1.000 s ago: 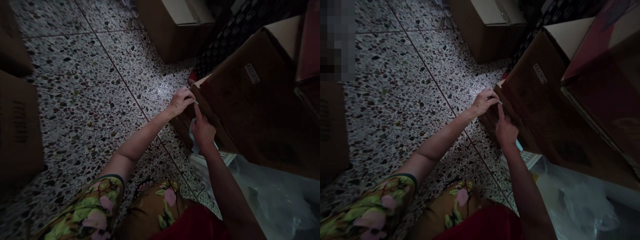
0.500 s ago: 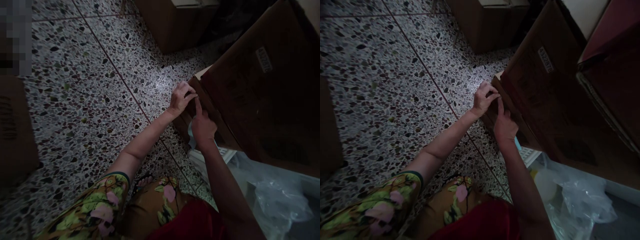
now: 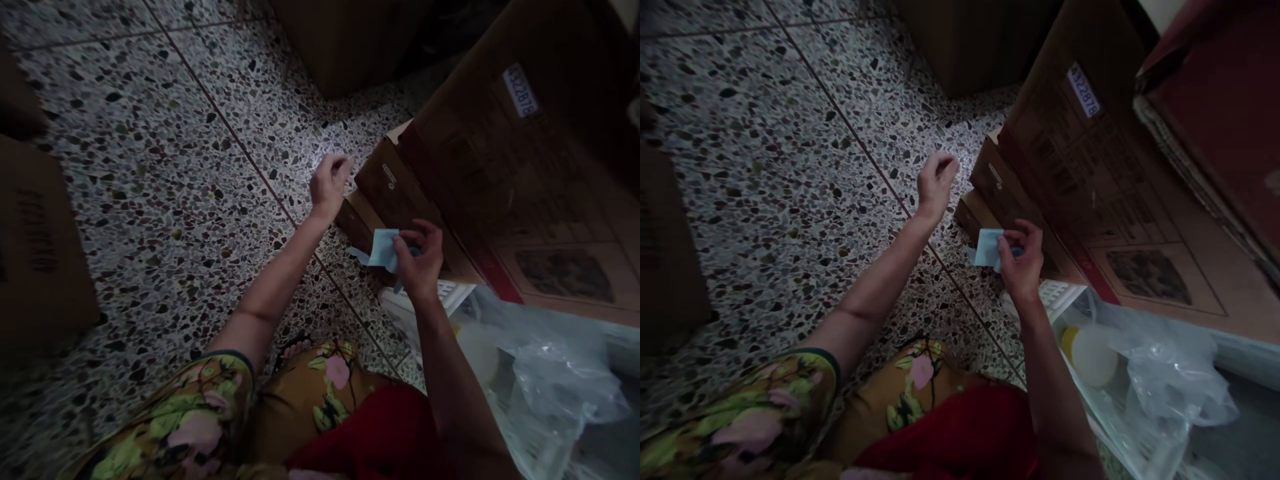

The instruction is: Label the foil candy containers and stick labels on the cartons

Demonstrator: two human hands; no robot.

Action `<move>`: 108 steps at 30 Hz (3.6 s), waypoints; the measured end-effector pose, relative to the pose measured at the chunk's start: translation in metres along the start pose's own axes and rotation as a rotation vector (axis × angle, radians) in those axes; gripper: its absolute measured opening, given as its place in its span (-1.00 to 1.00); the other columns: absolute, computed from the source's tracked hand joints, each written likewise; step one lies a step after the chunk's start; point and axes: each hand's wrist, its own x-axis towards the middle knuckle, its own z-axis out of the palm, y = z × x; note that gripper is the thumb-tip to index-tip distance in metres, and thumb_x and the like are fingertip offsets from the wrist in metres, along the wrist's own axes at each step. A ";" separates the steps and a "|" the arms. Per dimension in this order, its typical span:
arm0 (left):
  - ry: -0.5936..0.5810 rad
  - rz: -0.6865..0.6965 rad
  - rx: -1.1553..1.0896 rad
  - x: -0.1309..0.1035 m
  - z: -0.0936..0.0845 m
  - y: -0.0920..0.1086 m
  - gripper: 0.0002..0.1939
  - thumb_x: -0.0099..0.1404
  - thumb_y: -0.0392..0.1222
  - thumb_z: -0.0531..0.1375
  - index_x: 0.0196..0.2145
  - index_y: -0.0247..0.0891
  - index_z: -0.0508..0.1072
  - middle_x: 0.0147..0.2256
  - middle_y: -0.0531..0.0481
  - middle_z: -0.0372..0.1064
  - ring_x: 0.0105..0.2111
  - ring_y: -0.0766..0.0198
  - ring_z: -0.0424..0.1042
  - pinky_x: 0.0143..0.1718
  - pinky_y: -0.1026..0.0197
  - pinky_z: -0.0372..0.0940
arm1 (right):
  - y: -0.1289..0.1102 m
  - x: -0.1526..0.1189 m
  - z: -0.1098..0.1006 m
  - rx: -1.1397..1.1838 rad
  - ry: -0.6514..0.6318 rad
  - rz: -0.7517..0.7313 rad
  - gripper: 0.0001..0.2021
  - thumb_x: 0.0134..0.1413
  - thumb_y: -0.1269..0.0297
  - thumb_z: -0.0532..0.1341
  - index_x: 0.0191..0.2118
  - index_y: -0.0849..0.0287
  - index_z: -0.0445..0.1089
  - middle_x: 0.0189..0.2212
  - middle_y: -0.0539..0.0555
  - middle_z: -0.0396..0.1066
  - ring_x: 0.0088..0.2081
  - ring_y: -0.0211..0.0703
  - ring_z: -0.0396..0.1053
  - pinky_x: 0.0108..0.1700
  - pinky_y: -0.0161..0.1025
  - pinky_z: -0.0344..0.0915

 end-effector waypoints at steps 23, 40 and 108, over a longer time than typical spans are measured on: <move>-0.327 -0.202 0.093 -0.188 -0.073 0.025 -0.75 0.25 -0.03 0.29 -0.20 -0.24 0.49 -0.32 0.01 0.45 -0.33 0.28 0.40 -0.22 0.20 0.31 | -0.003 -0.082 0.011 0.382 -0.366 0.449 -0.66 -0.04 0.02 0.35 -0.21 0.14 0.63 -0.24 0.06 0.61 -0.22 -0.08 0.49 -0.09 -0.16 0.35; -0.405 0.338 0.634 -0.183 -0.076 0.010 -0.75 0.41 -0.01 0.18 -0.29 -0.10 0.63 -0.25 -0.05 0.55 -0.18 0.13 0.35 -0.06 0.01 0.09 | 0.007 -0.096 0.027 0.300 -0.439 0.439 -0.69 -0.11 0.09 0.30 -0.28 0.17 0.62 -0.31 0.06 0.59 -0.27 -0.10 0.46 -0.09 -0.14 0.35; -0.245 -0.195 -0.203 -0.060 0.000 -0.146 -0.88 0.21 -0.19 0.33 -0.36 -0.28 0.50 -0.35 0.04 0.41 -0.25 0.28 0.36 -0.10 0.22 0.22 | 0.032 -0.022 0.105 -0.947 -0.649 0.162 -0.24 0.25 0.44 0.13 0.47 -0.14 -0.14 -0.07 0.25 0.48 -0.26 -0.02 0.53 -0.16 -0.05 0.45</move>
